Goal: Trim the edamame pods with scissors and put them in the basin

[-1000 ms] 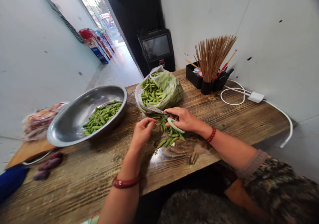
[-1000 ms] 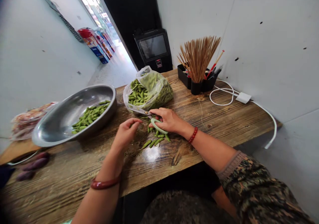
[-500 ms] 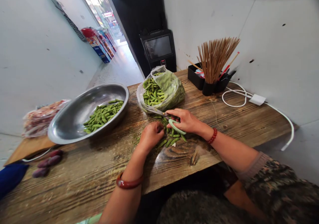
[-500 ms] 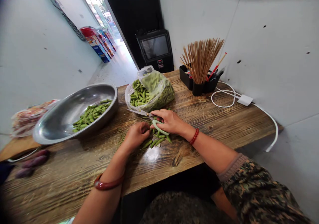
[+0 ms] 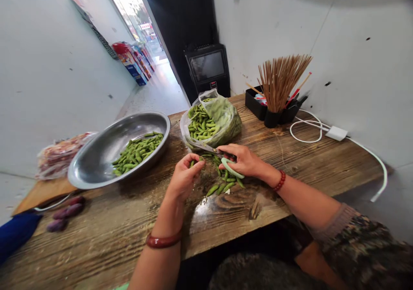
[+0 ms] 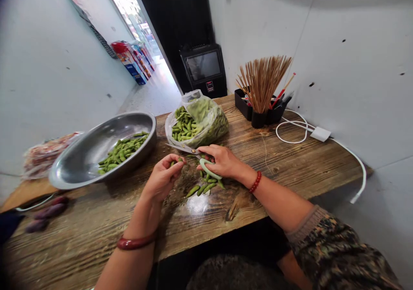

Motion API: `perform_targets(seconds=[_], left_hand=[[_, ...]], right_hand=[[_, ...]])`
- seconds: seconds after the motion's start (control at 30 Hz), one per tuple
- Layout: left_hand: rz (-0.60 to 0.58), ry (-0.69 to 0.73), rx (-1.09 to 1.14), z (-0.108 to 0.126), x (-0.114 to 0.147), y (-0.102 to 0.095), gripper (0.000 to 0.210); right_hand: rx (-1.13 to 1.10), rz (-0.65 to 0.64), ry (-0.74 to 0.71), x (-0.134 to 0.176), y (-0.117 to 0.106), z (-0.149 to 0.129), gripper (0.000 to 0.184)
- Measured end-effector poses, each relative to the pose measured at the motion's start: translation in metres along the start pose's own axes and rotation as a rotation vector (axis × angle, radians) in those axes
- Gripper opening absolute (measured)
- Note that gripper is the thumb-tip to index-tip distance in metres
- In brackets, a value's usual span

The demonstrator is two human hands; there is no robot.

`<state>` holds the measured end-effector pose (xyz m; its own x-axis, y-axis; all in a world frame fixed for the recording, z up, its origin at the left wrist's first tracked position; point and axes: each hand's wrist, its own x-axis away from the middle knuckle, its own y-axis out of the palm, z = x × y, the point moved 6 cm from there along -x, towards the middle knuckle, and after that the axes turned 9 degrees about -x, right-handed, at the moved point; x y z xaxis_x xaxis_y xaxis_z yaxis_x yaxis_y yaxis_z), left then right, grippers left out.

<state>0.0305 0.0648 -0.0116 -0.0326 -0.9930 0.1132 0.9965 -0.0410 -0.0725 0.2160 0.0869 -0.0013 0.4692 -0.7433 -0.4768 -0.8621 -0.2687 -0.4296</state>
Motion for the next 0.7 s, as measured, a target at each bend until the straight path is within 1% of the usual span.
perform_targets(seconds=[0.07, 0.2, 0.33, 0.6, 0.7], left_hand=[[-0.012, -0.004, 0.098, 0.002, 0.0016, 0.0005, 0.027], [0.015, -0.011, 0.168, 0.0019, 0.0009, -0.0007, 0.029], [-0.009, 0.001, 0.247, 0.0034, -0.0001, -0.0005, 0.026], [-0.033, 0.009, 0.28, 0.0056, 0.0002, -0.0008, 0.027], [-0.017, 0.018, 0.254, 0.0054, 0.0001, -0.0012, 0.027]], right_hand=[[-0.002, -0.01, 0.004, 0.0004, 0.0009, 0.0, 0.049], [-0.003, -0.017, 0.009, 0.0013, 0.0018, 0.0009, 0.05], [0.005, -0.025, 0.012, 0.0016, 0.0025, 0.001, 0.05], [0.015, -0.035, 0.003, 0.0021, 0.0047, -0.0001, 0.05], [0.029, -0.05, -0.007, 0.0028, 0.0063, 0.0011, 0.049]])
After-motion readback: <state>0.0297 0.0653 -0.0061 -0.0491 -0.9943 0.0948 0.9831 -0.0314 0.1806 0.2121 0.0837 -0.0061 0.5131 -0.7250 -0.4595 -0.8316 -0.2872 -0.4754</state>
